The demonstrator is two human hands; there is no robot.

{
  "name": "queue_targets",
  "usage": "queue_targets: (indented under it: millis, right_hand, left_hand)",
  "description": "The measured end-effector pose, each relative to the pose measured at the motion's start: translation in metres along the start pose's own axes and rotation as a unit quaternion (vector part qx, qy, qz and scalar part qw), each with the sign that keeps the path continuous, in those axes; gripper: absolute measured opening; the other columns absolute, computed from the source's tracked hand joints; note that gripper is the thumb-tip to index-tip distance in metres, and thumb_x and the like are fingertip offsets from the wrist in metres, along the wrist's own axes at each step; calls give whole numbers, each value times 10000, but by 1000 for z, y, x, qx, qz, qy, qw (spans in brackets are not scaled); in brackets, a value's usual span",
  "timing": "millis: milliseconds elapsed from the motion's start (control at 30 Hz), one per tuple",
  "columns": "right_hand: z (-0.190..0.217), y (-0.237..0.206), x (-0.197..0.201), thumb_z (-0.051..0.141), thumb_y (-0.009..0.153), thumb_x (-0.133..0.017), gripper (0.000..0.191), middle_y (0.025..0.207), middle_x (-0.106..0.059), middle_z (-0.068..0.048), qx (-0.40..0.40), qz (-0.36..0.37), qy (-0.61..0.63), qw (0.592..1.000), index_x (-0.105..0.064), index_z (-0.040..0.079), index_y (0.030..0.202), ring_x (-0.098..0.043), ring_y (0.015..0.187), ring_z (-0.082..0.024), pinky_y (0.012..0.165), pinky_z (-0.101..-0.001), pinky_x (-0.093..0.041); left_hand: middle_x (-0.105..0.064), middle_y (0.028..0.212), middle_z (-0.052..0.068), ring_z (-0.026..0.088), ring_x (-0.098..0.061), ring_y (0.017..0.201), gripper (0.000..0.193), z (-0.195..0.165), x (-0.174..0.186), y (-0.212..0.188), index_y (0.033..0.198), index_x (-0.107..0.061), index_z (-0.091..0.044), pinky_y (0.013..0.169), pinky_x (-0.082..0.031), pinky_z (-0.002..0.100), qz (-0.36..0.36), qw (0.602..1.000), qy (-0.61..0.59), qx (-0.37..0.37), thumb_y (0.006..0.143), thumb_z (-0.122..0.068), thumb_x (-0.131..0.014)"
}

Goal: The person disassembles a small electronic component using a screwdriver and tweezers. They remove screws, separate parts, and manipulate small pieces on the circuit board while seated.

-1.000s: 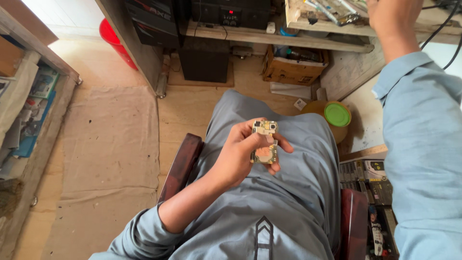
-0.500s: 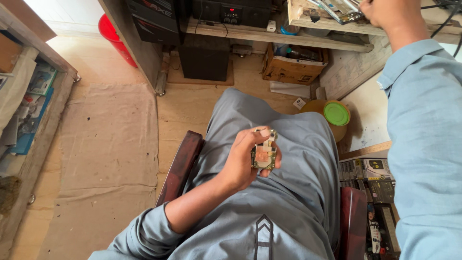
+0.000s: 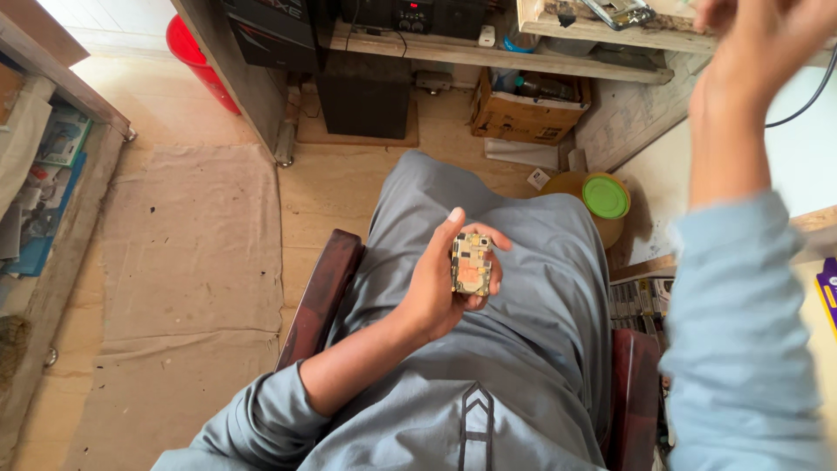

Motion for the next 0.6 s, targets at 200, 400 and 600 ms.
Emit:
queue_targets:
  millis: [200,400,600]
  right_hand:
    - [65,-117,12,10,1161,-695,263,1017,-610,-147,-193,-30,250,948,-542,-49,1366,-604,828,-223,724,-270,-459]
    - [140,-177,2,-23,1155,-628,274,996,-603,-167,-170,-47,269,947,-489,-55,1389,-643,828,-256,796,-308,-559]
    - [179,-199,-30,4,1126,-641,297,992,-631,-181,-143,-53,213,965,-457,-33,1356,-704,775,-322,691,-351,-606]
  left_hand:
    - [-602,690,87,120,-485,544,619,-29,-42,5,1015,-613,-90,459,-325,258,62,997,19,-33,1074,-627,-310]
    - [-602,784,101,137,-508,538,558,-56,-98,-1,1013,-589,-64,455,-383,278,124,984,8,-125,1102,-565,-359]
    - [-594,786,95,131,-525,563,569,-75,-118,-32,1061,-576,-31,468,-415,265,141,965,57,-215,1086,-572,-401]
Point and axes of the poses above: each hand's wrist, its own y-axis towards the middle knuckle, its own x-axis out of the back of the hand, z = x × y, the point moved 5 cm from there along y, towards the middle knuckle
